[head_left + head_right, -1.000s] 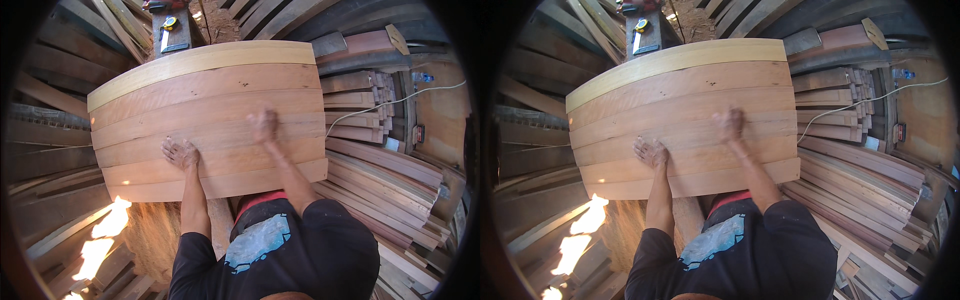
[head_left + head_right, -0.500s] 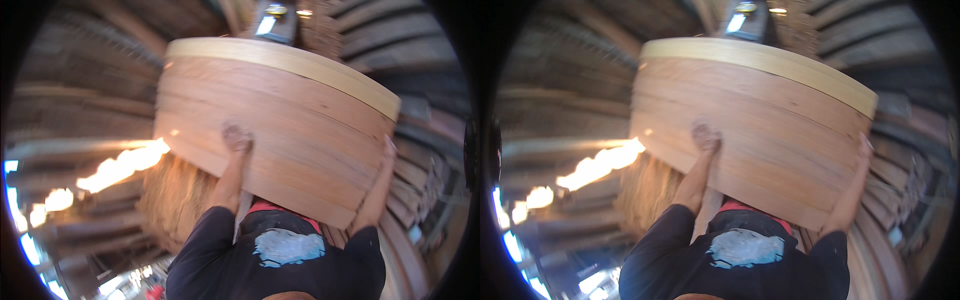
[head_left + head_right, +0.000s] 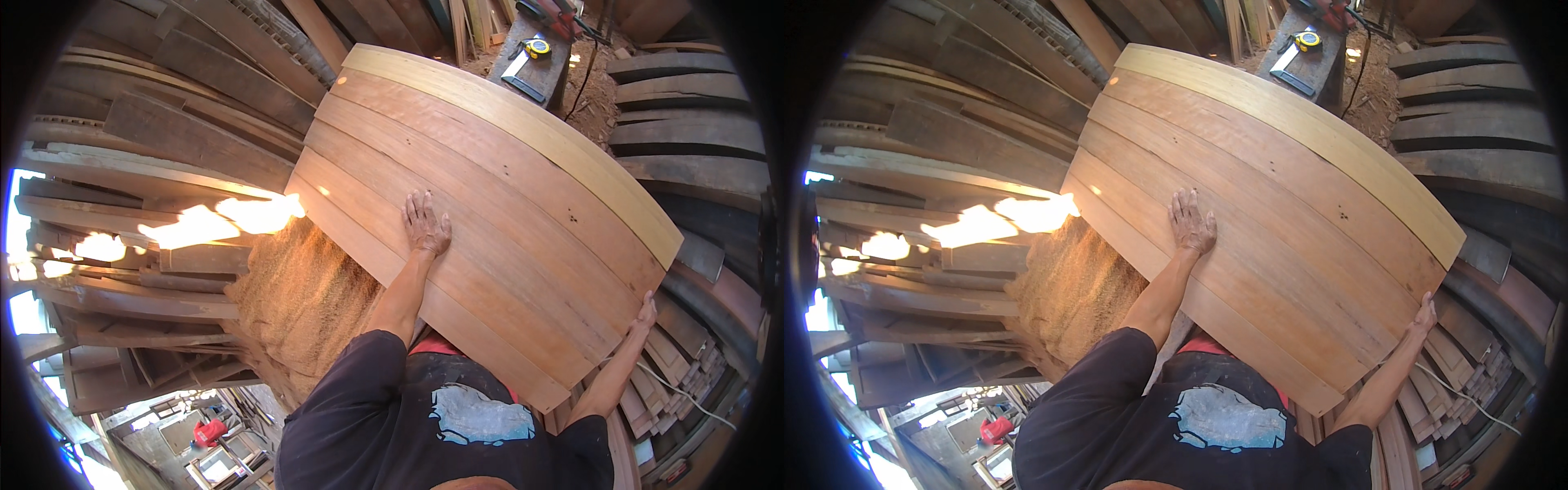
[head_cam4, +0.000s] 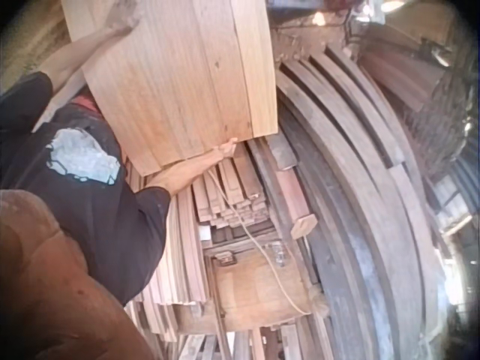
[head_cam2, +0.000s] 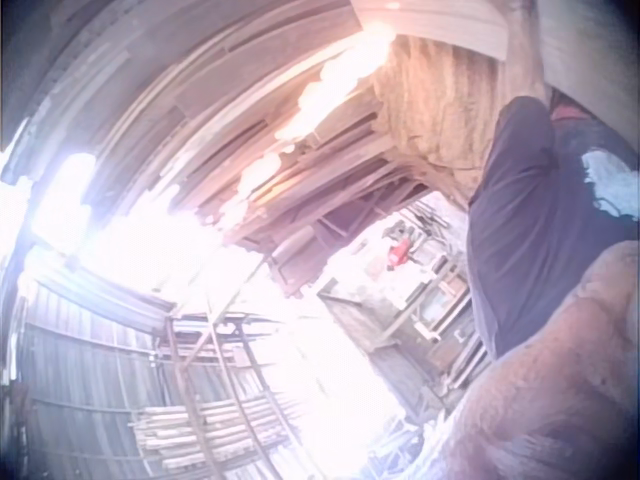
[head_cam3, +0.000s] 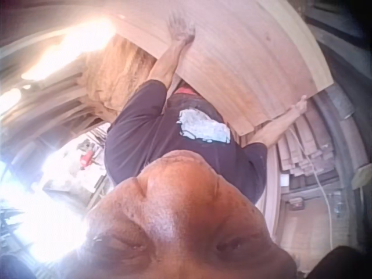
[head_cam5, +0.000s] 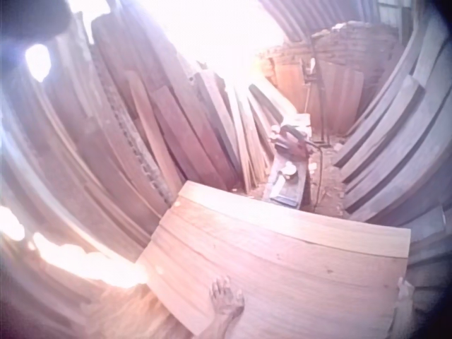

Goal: The person arranges several wooden planks on a workbench to form a larger panel, checking alignment and fit. They then use a tape measure to measure the width and length of the assembled panel. The person adjusts the planks slightly to ensure they are flush before measuring again.

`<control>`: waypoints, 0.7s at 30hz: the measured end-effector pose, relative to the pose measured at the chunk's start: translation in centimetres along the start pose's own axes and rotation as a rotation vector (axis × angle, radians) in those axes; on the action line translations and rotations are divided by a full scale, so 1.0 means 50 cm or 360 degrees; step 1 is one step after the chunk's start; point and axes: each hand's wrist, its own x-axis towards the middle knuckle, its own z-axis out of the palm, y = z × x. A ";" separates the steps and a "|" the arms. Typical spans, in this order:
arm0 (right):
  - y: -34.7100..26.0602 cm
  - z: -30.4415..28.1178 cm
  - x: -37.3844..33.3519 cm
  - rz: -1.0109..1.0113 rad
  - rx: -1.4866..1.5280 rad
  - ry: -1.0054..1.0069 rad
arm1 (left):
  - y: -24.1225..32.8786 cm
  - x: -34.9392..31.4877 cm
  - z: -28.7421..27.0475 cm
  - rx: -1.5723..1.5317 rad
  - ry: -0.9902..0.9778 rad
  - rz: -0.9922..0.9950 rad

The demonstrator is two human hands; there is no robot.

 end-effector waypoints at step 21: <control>0.032 0.031 -0.030 -0.0289 0.0038 -0.0189 | -0.016 -0.002 0.047 0.0159 0.0161 0.0153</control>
